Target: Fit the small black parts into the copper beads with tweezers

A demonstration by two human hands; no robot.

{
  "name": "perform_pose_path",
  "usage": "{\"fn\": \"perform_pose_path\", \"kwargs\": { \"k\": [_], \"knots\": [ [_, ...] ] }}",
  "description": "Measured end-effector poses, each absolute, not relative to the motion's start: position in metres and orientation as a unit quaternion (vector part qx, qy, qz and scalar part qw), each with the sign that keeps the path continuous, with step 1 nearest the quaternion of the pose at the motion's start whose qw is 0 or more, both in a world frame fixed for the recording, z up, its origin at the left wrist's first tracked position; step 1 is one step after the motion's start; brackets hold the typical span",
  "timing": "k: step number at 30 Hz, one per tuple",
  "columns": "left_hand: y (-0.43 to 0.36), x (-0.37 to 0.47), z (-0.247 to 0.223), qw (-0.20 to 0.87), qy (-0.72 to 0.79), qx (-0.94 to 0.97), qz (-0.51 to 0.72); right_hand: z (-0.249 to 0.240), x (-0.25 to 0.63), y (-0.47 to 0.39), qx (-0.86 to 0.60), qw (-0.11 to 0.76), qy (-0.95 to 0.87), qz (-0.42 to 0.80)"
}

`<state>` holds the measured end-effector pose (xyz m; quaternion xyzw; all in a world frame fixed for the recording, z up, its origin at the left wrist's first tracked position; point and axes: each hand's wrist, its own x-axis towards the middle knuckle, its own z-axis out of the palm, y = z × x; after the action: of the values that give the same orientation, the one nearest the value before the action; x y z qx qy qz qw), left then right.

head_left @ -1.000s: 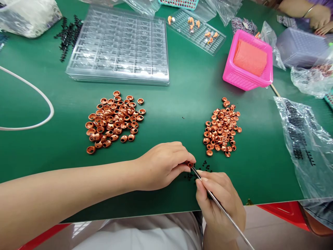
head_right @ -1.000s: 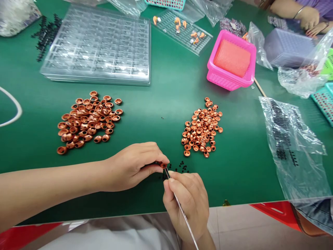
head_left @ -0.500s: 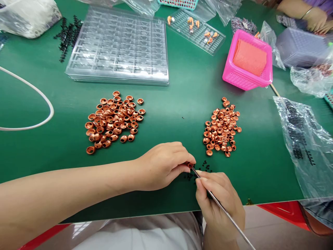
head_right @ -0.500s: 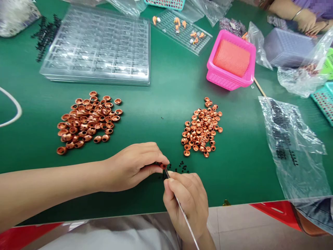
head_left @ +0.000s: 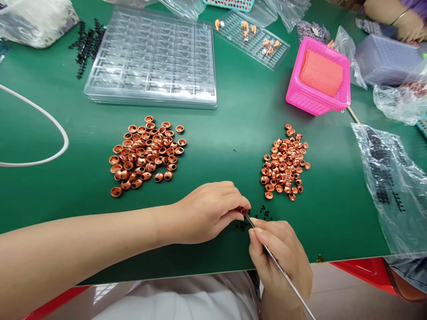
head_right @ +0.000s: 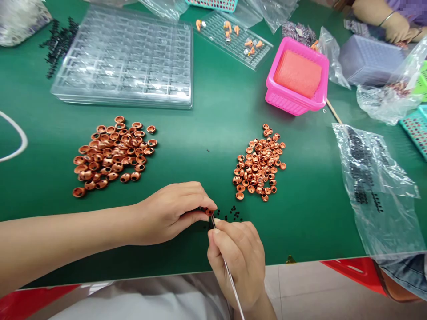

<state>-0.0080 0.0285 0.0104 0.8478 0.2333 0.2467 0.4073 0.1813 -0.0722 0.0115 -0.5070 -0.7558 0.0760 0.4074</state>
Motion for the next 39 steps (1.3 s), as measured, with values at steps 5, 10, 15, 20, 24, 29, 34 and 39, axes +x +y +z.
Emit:
{"fn": "perform_pose_path", "kwargs": {
  "k": [5,10,15,20,24,29,34,39],
  "knots": [
    [0.0286,-0.0078,0.0102,0.406,0.236,0.848,0.246,0.0081,0.183,-0.0748,-0.496,0.407,-0.763,0.081],
    [0.0289,-0.0079,0.0105,0.405,0.232,0.848,0.25,0.0075,0.1819,-0.0755,-0.504,0.406,-0.758,0.082],
    [0.0294,-0.0077,0.0113,0.405,0.237,0.848,0.247,0.0075,0.1808,-0.0768,-0.515,0.417,-0.745,0.079],
    [0.0284,-0.0073,0.0079,0.407,0.231,0.846,0.256,0.007,0.1801,-0.0776,-0.521,0.448,-0.721,0.089],
    [0.0283,-0.0078,0.0076,0.408,0.229,0.844,0.261,0.0079,0.1811,-0.0766,-0.513,0.455,-0.72,0.11],
    [0.0284,-0.0083,0.0086,0.408,0.228,0.844,0.263,0.0078,0.1817,-0.0746,-0.508,0.461,-0.717,0.125],
    [0.0281,-0.0088,0.0088,0.409,0.225,0.845,0.261,0.0065,0.1801,-0.0746,-0.516,0.464,-0.708,0.129],
    [0.0284,-0.009,0.0087,0.406,0.224,0.847,0.259,0.0058,0.1792,-0.0756,-0.527,0.469,-0.696,0.134]
  ]
}}
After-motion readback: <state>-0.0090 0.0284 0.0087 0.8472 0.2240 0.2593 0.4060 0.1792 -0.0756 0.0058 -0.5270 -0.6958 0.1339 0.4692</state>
